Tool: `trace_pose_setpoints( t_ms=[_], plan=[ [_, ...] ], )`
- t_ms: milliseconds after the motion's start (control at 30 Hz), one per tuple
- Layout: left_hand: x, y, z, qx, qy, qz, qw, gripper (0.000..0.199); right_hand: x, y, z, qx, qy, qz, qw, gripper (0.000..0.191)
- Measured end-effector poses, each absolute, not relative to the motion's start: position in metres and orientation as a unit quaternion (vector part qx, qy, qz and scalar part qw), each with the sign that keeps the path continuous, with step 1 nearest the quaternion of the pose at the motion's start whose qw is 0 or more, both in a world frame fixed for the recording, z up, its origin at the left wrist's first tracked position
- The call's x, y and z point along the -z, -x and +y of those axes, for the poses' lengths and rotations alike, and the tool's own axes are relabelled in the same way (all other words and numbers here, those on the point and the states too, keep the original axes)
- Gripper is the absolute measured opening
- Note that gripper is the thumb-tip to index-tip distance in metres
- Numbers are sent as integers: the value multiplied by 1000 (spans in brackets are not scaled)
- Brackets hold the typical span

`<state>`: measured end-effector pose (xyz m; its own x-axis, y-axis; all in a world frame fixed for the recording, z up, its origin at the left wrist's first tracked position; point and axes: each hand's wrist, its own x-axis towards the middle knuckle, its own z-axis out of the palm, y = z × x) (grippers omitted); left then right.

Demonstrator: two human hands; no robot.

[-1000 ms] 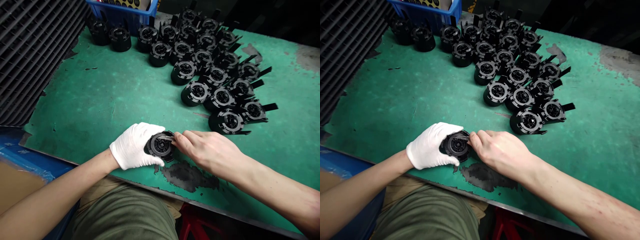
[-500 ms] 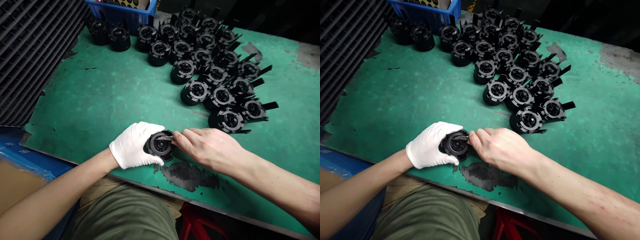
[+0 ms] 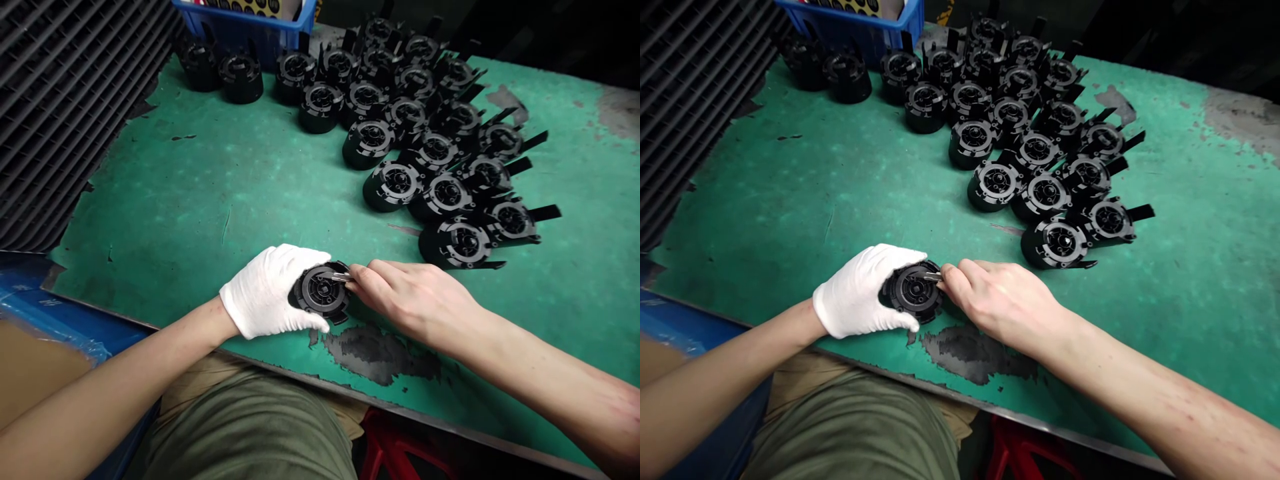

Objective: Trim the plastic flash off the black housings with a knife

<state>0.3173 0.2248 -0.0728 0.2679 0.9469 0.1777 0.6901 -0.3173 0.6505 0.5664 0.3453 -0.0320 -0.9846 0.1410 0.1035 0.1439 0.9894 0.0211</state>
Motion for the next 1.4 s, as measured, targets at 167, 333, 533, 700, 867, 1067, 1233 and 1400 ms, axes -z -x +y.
trace_pose_setpoints(
  t_ms=[167,333,533,700,867,1067,1233,1400],
  plan=[
    [73,-317,225,-278,-761,539,232,91,30,-565,345,8,77,-996,33,25],
    [73,-318,225,-282,-760,538,232,91,26,-566,345,38,57,-998,11,11],
    [73,-318,225,-285,-762,536,226,91,22,-565,348,66,40,-997,12,13],
    [72,-318,226,-277,-760,539,236,90,22,-563,352,65,19,-997,25,16],
    [72,-318,226,-277,-759,538,240,90,18,-561,356,66,14,-997,30,26],
    [71,-318,227,-275,-756,539,249,89,23,-561,361,44,10,-998,36,30],
    [70,-318,228,-269,-754,546,249,93,25,-568,362,-36,58,-992,109,23],
    [69,-321,225,-291,-737,556,252,91,11,-584,332,-71,140,-980,122,16]
  ],
)
